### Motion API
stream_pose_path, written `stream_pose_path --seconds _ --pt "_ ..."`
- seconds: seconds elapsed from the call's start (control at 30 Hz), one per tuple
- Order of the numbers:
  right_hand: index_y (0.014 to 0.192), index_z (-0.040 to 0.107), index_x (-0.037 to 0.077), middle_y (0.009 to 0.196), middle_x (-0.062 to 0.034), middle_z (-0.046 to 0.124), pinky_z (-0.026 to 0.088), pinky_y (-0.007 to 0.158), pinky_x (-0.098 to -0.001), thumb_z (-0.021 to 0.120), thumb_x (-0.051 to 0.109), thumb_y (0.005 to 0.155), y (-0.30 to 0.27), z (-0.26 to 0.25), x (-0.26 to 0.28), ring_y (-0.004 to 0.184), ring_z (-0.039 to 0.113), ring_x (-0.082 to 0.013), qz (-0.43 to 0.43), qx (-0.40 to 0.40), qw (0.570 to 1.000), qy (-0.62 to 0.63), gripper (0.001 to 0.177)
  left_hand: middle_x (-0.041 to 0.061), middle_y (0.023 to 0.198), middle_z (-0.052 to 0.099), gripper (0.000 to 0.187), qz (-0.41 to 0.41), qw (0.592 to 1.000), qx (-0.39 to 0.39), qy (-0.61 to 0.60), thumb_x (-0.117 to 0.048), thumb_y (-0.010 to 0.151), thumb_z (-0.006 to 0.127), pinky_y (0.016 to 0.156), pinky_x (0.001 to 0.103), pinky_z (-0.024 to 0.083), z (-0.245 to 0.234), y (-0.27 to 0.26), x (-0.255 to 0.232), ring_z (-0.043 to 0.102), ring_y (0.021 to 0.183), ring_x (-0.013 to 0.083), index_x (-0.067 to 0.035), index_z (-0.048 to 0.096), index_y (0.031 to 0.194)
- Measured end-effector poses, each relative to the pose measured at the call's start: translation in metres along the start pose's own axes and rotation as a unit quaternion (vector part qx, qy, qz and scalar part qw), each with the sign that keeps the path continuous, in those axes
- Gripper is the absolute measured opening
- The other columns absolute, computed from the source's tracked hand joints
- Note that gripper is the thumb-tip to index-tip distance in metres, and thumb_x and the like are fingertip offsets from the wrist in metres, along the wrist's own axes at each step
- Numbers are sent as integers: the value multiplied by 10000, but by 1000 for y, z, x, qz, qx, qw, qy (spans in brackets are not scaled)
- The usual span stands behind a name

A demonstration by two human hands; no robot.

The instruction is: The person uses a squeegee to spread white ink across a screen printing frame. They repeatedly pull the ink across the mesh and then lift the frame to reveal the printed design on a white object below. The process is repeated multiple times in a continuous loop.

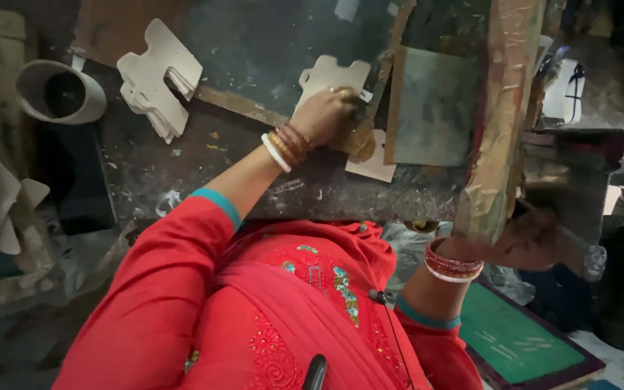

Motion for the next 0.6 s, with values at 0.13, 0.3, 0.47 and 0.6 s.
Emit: stream_pose_path --seconds 0.13,0.3,0.47,0.6 --pt "995 556 -112 872 -153 559 351 651 -406 555 215 1037 -6 -2 -3 722 420 -213 -14 -11 1000 -6 330 62 1224 700 252 50 998 26 20 -78 819 647 1033 371 503 -2 -15 -9 631 1188 248 -114 784 1027" --pt "936 521 -80 836 -135 505 336 643 -416 580 201 1039 -8 4 2 708 384 -210 -28 -18 999 -37 305 96 1205 700 285 44 998 15 -34 -84 865 639 974 377 488 -6 -11 -1 621 1138 271 -126 802 1096" --pt "856 474 -38 787 -113 432 316 632 -432 615 184 1040 -1 10 15 690 335 -208 -59 -26 995 -77 321 35 1165 721 152 76 997 23 18 -118 872 664 1003 368 519 10 -13 4 657 1136 233 -156 790 950" --pt "921 553 -56 831 -139 545 360 637 -430 612 179 1051 17 43 66 695 428 -217 -61 15 995 -72 276 47 1139 727 110 54 997 28 -38 -148 855 694 988 362 520 4 -22 -6 656 1121 248 -141 779 923"
Point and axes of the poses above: each hand's wrist, its own y-axis towards the middle knuckle, its own z-axis out of the palm, x = y × z, the point moved 6 cm from there along y, towards the middle knuckle
